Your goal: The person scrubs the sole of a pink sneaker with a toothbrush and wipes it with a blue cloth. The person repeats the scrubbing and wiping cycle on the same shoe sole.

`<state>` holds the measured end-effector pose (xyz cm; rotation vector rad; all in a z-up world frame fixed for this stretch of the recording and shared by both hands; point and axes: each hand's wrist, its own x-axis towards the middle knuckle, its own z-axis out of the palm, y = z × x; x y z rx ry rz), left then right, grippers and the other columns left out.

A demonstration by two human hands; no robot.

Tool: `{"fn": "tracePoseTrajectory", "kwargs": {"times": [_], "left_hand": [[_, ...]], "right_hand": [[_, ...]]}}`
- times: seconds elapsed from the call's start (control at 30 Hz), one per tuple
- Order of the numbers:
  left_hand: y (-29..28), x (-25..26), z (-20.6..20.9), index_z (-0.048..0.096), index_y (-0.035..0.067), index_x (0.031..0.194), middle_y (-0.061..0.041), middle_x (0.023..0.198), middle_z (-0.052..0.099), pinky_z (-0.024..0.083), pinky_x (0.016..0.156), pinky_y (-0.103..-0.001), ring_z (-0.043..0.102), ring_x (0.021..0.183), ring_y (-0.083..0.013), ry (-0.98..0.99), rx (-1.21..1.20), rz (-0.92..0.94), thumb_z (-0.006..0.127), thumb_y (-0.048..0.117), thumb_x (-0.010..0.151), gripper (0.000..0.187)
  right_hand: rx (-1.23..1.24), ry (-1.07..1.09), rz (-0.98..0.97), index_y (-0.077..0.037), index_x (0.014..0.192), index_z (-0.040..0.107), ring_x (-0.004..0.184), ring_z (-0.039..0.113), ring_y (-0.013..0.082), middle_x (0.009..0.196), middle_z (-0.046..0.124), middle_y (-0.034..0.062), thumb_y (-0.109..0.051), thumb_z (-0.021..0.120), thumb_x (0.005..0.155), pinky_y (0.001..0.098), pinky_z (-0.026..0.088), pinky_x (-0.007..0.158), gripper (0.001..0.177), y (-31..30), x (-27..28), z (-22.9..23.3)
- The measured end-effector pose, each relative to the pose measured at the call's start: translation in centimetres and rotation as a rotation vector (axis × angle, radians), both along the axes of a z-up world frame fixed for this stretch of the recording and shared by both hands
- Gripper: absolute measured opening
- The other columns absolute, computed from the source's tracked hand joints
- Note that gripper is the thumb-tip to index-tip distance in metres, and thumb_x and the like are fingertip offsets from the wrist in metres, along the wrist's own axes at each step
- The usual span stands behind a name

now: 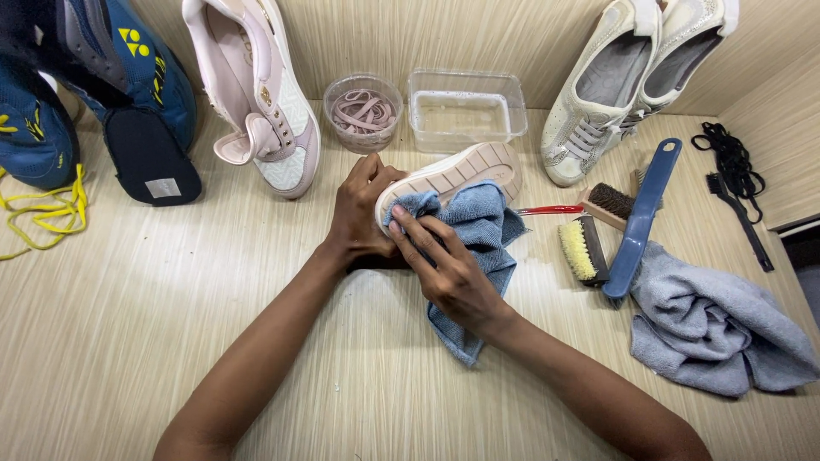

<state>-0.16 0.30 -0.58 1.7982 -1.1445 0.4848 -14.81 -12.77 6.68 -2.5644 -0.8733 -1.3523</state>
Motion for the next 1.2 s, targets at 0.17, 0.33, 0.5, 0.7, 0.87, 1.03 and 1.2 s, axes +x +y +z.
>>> {"fn": "tracePoseTrajectory", "kwargs": {"times": [0.17, 0.33, 0.5, 0.7, 0.87, 1.03, 1.2], "left_hand": [[0.3, 0.1, 0.1, 0.068, 0.007, 0.112, -0.01, 0.084, 0.041, 0.048, 0.073, -0.042, 0.049, 0.072, -0.0313, 0.026, 0.006, -0.036, 0.081, 0.032, 0.047, 0.071], [0.2, -0.3, 0.9, 0.067, 0.007, 0.111, -0.008, 0.085, 0.039, 0.047, 0.075, -0.039, 0.048, 0.074, -0.0297, 0.052, -0.004, -0.026, 0.085, 0.032, 0.048, 0.071], [0.1, -0.1, 0.9, 0.066, 0.006, 0.11, -0.008, 0.086, 0.041, 0.047, 0.074, -0.04, 0.049, 0.073, -0.0305, 0.053, -0.015, -0.028, 0.087, 0.036, 0.054, 0.067], [-0.1, 0.1, -0.4, 0.068, 0.006, 0.11, -0.01, 0.085, 0.041, 0.047, 0.072, -0.045, 0.051, 0.074, -0.0333, 0.038, -0.02, -0.015, 0.082, 0.034, 0.044, 0.073], [0.1, 0.5, -0.4, 0.068, 0.006, 0.111, -0.01, 0.086, 0.042, 0.046, 0.073, -0.045, 0.05, 0.075, -0.0331, 0.043, -0.016, -0.031, 0.08, 0.035, 0.041, 0.076], [-0.1, 0.2, 0.2, 0.067, 0.006, 0.109, -0.011, 0.086, 0.044, 0.047, 0.073, -0.045, 0.053, 0.075, -0.0355, 0.058, -0.038, -0.04, 0.08, 0.034, 0.049, 0.068], [0.0, -0.2, 0.9, 0.066, 0.005, 0.108, -0.011, 0.085, 0.043, 0.047, 0.073, -0.043, 0.051, 0.074, -0.0333, 0.05, 0.004, -0.05, 0.081, 0.035, 0.048, 0.068]], "right_hand": [[0.111, 0.254, -0.001, -0.003, 0.136, 0.068, 0.111, 0.067, 0.0343, 0.134, 0.067, 0.02, 0.011, 0.046, 0.093, 0.0424, 0.062, 0.091, 0.051, -3.6, -1.6, -3.5], [0.115, 0.24, -0.107, -0.006, 0.129, 0.074, 0.113, 0.066, 0.033, 0.135, 0.069, 0.0145, 0.013, 0.05, 0.093, 0.0393, 0.06, 0.094, 0.047, -8.1, -1.8, -5.7], [0.247, 0.218, -0.181, 0.001, 0.124, 0.074, 0.111, 0.064, 0.0346, 0.132, 0.069, 0.0151, 0.012, 0.047, 0.1, 0.0412, 0.059, 0.096, 0.038, -9.5, -1.1, -5.6], [0.32, 0.226, 0.048, -0.001, 0.127, 0.071, 0.115, 0.069, 0.037, 0.132, 0.069, 0.0187, -0.005, 0.058, 0.105, 0.0454, 0.061, 0.095, 0.026, -3.1, 0.0, -3.1], [0.218, 0.223, -0.018, -0.002, 0.134, 0.066, 0.114, 0.066, 0.0356, 0.127, 0.068, 0.0143, -0.012, 0.054, 0.108, 0.0458, 0.059, 0.095, 0.031, -3.7, 0.7, -3.9], [0.178, 0.251, -0.042, -0.007, 0.139, 0.063, 0.122, 0.063, 0.0349, 0.132, 0.068, 0.0115, -0.019, 0.045, 0.112, 0.0461, 0.048, 0.103, 0.035, -4.6, 0.9, -3.7], [0.133, 0.188, -0.086, -0.013, 0.131, 0.071, 0.119, 0.065, 0.0277, 0.127, 0.073, 0.0051, -0.016, 0.052, 0.109, 0.0417, 0.049, 0.104, 0.029, -6.5, 1.0, -4.4]]}}
